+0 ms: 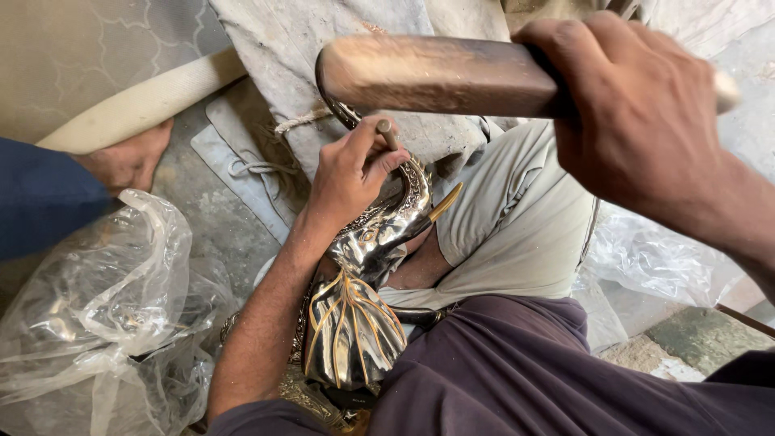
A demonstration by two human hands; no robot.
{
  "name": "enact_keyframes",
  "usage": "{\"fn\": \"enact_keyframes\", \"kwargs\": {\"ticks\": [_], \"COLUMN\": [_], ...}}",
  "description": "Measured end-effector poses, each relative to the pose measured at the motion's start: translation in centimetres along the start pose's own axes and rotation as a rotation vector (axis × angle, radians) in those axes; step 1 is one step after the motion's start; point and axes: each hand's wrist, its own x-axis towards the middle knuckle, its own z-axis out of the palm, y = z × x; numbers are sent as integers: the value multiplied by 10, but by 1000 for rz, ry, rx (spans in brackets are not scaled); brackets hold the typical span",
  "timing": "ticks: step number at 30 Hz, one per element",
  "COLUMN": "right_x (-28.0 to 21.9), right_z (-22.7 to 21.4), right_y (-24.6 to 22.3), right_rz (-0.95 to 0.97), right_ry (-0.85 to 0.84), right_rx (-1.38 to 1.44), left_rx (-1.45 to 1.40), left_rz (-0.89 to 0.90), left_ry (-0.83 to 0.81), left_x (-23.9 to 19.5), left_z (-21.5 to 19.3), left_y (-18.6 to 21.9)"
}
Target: The person uses a chisel and wooden mallet to carve intricate patterns into the trunk of a silver-colored elephant statue. They repeatedly strike the chisel to create detailed designs along the curved surface.
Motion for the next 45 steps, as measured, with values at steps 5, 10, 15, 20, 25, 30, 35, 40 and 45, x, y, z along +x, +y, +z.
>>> {"fn": "enact_keyframes", "kwargs": {"ticks": [5, 10, 15, 20, 25, 30, 35, 40, 45], "right_x": [-10, -4, 8, 16, 16, 12, 6, 0, -5], "right_z": [-1, 9, 5, 2, 3, 2, 11, 19, 15], "right_y": [14, 9, -2, -8, -8, -9, -9, -7, -7], "right_rz": [-95, -79, -91, -109, -47, -82, -29, -4, -3], "right_ry": [118, 122, -74, -15, 11, 67, 35, -36, -238], "right_rx": [-180, -139, -343, -318, -71, -187, -165, -252, -399], "left_rx": [46, 41, 40, 46, 69, 42, 69, 94, 94], "left_rz": [39, 75, 101, 100, 64, 98, 120, 93, 80], "left_ry": [-11, 21, 19, 5, 8, 5, 18, 5, -8], "left_x": [-1, -2, -3, -5, -4, -1, -3, -5, -8], "left_z": [-2, -3, 0, 2, 0, -1, 2, 2, 2], "left_y": [7, 12, 6, 0, 5, 7, 3, -2, -5]}}
